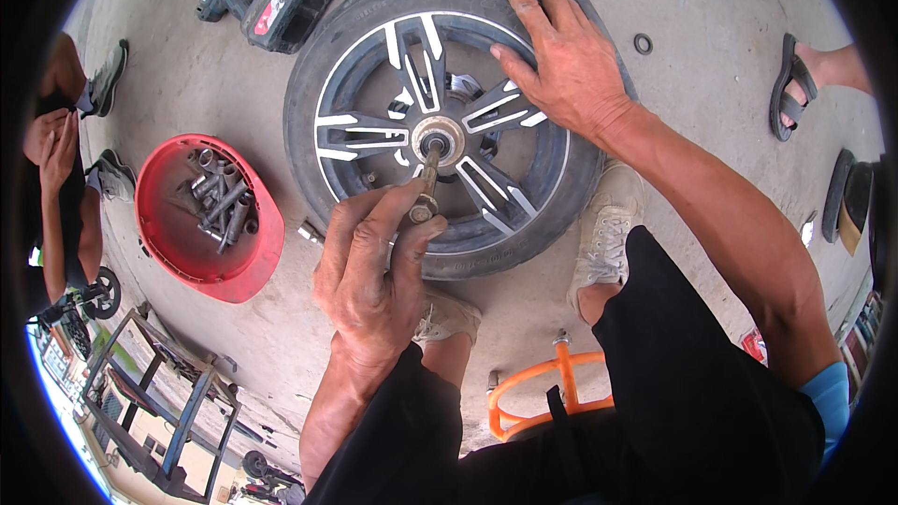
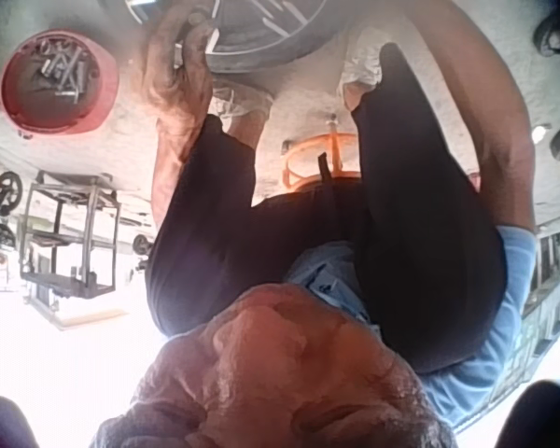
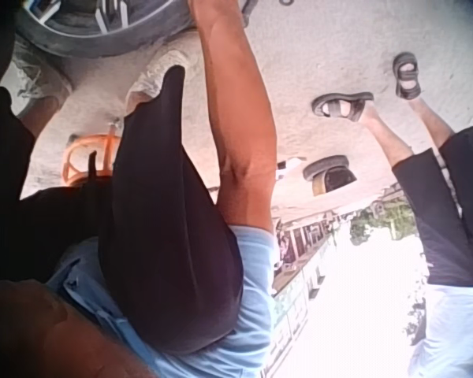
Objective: The person works on a wheel assembly, using a metal shaft and their hands to align and insert components into the hub.
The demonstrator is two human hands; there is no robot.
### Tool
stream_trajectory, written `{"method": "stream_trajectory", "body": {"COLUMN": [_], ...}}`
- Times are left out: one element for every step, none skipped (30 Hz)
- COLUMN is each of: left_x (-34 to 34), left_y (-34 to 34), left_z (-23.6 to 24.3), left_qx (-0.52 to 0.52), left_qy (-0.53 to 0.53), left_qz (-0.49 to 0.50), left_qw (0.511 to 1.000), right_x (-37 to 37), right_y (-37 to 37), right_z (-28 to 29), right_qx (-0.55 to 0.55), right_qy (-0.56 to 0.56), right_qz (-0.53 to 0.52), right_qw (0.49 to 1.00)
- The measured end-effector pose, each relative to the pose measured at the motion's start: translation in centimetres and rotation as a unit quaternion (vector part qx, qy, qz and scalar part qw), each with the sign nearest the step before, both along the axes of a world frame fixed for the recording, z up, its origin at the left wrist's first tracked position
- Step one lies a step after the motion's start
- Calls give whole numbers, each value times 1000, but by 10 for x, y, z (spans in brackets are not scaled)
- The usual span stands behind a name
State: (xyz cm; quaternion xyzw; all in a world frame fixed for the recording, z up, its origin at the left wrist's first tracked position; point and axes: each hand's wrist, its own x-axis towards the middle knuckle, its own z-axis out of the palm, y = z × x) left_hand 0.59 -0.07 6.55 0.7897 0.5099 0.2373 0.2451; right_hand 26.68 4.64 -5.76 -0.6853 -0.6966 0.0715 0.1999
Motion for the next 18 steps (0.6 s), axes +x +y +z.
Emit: {"method": "stream_trajectory", "body": {"left_x": [0, 0, -2, -4, -6, -8, -8, -8, -6, -5, -6, -6, -5, -3, -1, 0, 0, -2], "left_y": [0, 0, 0, 0, 1, 2, 3, 3, 4, 4, 3, 1, 0, 0, 1, 1, 1, 1], "left_z": [0, -1, -2, -3, -4, -5, -6, -6, -4, -3, -3, -3, -3, -2, -1, 0, -1, -4], "left_qx": [1, 2, -1, -3, -3, -1, 2, 2, 3, 4, 4, 3, 2, 3, 1, 0, 0, 6], "left_qy": [3, 3, -11, -24, -24, -20, -15, -16, -10, -4, -3, -6, -9, -9, -4, 0, 0, -10], "left_qz": [-2, -3, 1, 5, 5, 9, 13, 13, 14, 15, 15, 10, 5, 4, 2, -1, -1, 0], "left_qw": [1000, 1000, 1000, 1000, 1000, 1000, 1000, 1000, 1000, 1000, 1000, 1000, 1000, 1000, 1000, 1000, 1000, 1000], "right_x": [0, 0, 0, 0, -1, -1, -1, -1, 0, 0, 0, 0, -1, -1, 0, 0, 1, 0], "right_y": [0, 0, 0, 0, 0, 0, 0, 0, 0, -1, -1, -1, -1, -1, -1, -1, -1, -1], "right_z": [-1, -2, -2, -1, -1, -1, -1, 0, 0, 0, -1, -2, -3, -2, -2, -2, -3, -3], "right_qx": [0, 1, 1, 2, 3, 3, 1, 0, -1, 1, 2, 2, 2, 3, 3, 6, 10, 10], "right_qy": [1, 2, 1, 0, -2, -2, -2, -2, -3, -5, -7, -6, -6, -6, -6, -3, 0, 0], "right_qz": [0, -1, -1, -2, -2, -1, 0, 1, 1, 0, -1, 0, -1, -1, -2, 1, 3, 3], "right_qw": [1000, 1000, 1000, 1000, 1000, 1000, 1000, 1000, 1000, 1000, 1000, 1000, 1000, 1000, 1000, 1000, 1000, 1000]}}
